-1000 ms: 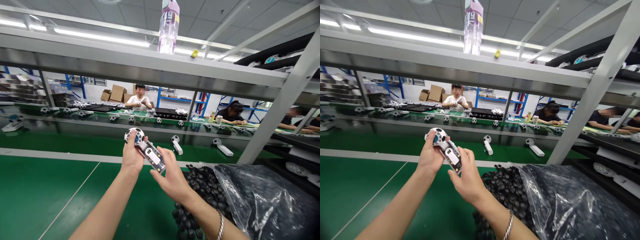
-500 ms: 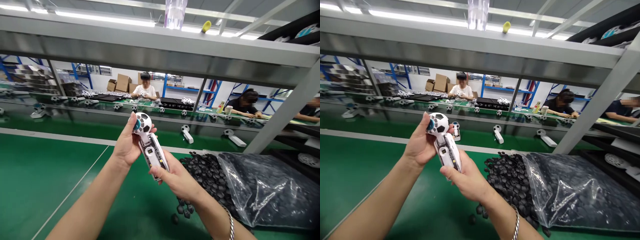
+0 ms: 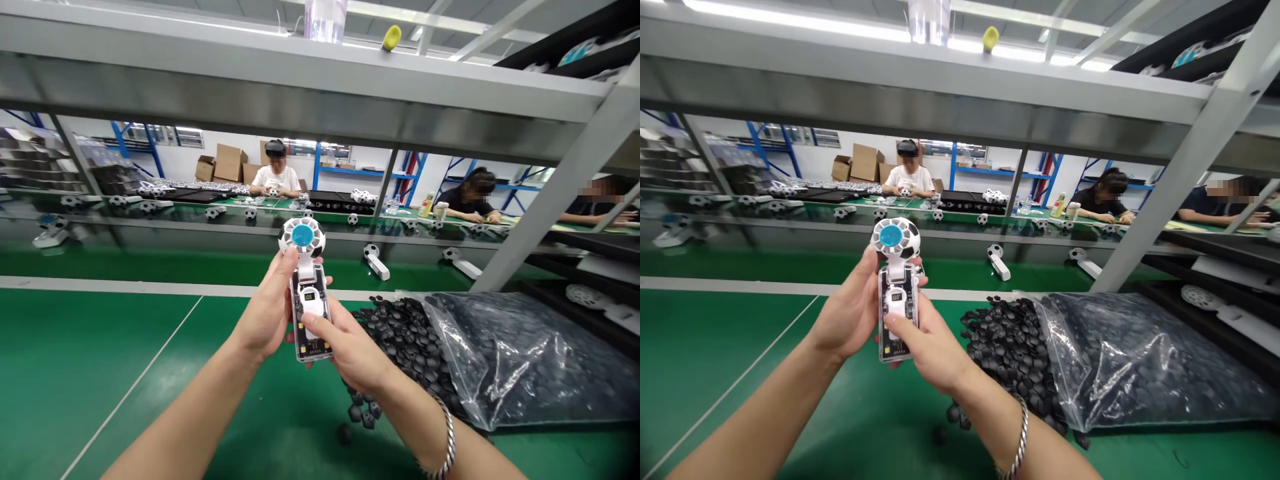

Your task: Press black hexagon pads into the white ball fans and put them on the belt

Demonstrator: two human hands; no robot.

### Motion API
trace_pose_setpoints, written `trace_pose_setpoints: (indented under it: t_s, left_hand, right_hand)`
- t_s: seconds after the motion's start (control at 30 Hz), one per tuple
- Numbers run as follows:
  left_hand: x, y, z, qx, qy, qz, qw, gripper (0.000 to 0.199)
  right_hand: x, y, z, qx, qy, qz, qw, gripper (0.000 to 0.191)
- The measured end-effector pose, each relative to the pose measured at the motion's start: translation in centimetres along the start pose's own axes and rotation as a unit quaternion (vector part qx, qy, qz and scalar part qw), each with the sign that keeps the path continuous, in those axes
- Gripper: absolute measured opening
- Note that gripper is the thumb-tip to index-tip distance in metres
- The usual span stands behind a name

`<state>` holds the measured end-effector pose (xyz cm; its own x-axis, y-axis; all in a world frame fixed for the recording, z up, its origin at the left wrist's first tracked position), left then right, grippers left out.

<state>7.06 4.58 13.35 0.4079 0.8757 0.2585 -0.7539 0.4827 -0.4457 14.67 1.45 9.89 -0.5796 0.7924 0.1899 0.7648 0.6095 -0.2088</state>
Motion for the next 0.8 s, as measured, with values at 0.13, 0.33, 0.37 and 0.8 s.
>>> trace_pose_setpoints:
  t_s: [0.13,0.33,0.37,0.8]
  left_hand:
    - [-0.3,-0.2,0.3,0.022,0.016,-0.040,0.999,0.046]
    - [-0.2,0.0,-0.2,0.024,0.007,-0.039,0.999,0.041]
    - [-0.2,0.0,-0.3,0.023,0.005,-0.040,0.999,0.041]
    - [-0.1,0.2,-0.5,0.011,0.030,-0.030,0.999,0.049]
  right_hand:
    - [-0.1,-0.2,-0.2,-0.010,-0.011,0.000,1.000,0.026]
    - [0.1,-0.4,0.6,0.025,0.009,0.017,1.000,0.027]
    - [0.1,-0.4,0.8,0.027,0.012,0.021,0.999,0.029]
    - [0.0,-0.4,1.0,0.015,0.036,0.016,0.999,0.026]
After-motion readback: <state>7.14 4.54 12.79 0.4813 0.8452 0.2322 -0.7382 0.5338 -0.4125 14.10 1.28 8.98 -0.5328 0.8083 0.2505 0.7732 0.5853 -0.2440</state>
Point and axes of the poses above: each hand's wrist, its own x-axis towards the middle knuckle, its own y-axis out of the back of the hand, z = x × y, the point moved 6 cm from there along x, towards the middle knuckle, and after that the axes turned 12 degrees about -z, right-handed, at the moved point
